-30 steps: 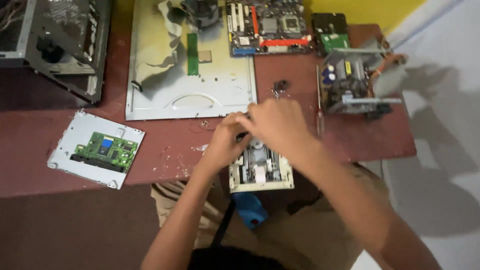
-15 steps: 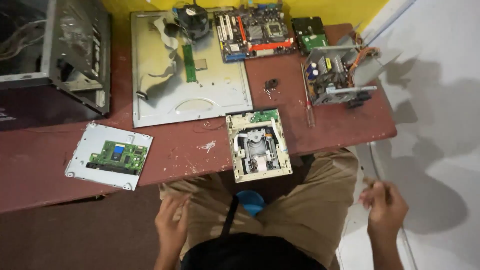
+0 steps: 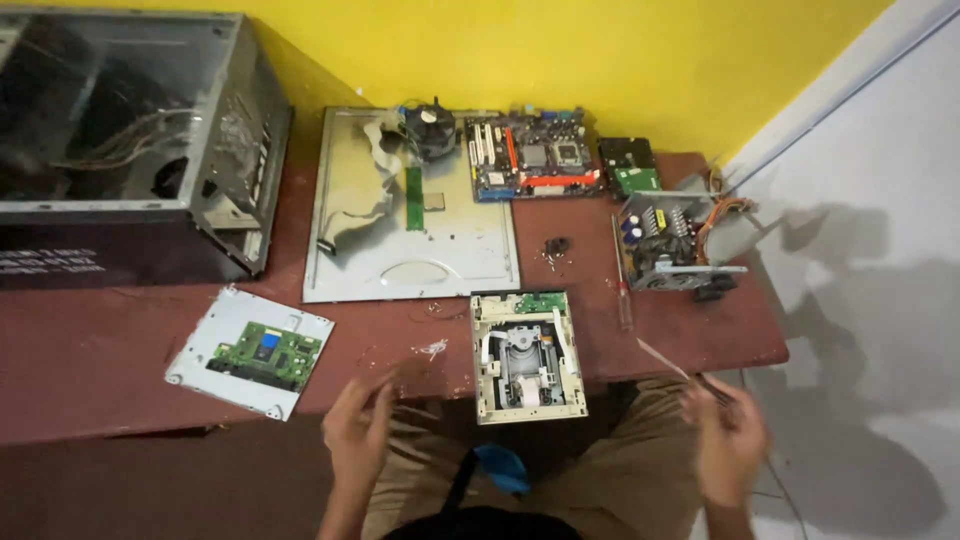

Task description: Disassembling and reassembling a computer optical drive by removing screws, the internal PCB, and the metal cover.

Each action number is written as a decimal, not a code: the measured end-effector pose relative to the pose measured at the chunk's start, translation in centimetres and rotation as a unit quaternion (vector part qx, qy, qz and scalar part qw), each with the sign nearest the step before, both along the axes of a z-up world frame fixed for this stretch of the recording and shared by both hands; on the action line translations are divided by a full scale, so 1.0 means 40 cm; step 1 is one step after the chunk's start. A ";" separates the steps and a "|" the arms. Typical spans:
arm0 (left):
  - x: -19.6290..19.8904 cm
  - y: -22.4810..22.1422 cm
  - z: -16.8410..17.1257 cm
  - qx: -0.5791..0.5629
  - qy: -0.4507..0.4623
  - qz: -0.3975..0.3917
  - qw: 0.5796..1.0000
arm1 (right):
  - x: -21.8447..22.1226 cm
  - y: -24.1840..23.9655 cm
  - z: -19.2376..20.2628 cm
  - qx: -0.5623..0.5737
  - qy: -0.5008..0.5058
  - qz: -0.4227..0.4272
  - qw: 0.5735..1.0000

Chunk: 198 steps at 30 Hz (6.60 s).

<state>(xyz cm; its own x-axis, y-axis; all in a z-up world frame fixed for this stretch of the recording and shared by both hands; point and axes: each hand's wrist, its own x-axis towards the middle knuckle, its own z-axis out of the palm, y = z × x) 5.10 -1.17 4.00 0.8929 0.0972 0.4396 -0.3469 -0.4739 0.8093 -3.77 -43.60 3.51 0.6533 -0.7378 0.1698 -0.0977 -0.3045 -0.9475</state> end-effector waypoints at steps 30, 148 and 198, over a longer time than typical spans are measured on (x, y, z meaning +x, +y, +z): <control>0.152 -0.167 -0.054 0.130 0.009 -0.187 0.974 | 0.108 0.172 -0.098 -0.354 -0.080 0.130 0.923; 0.018 0.159 0.126 -0.249 -0.011 0.280 0.927 | -0.141 0.171 -0.241 -0.157 0.067 0.164 0.972; 0.053 -0.330 0.034 -0.444 0.319 -0.114 0.830 | 0.150 0.218 0.018 -0.072 0.002 0.285 0.956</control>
<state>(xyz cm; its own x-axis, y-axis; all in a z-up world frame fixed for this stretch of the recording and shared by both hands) 7.21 -14.38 5.38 0.9560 -0.0733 -0.2842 0.2876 0.4264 0.8576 2.24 -34.89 4.22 0.9433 -0.2301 0.2391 0.1192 -0.4375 -0.8913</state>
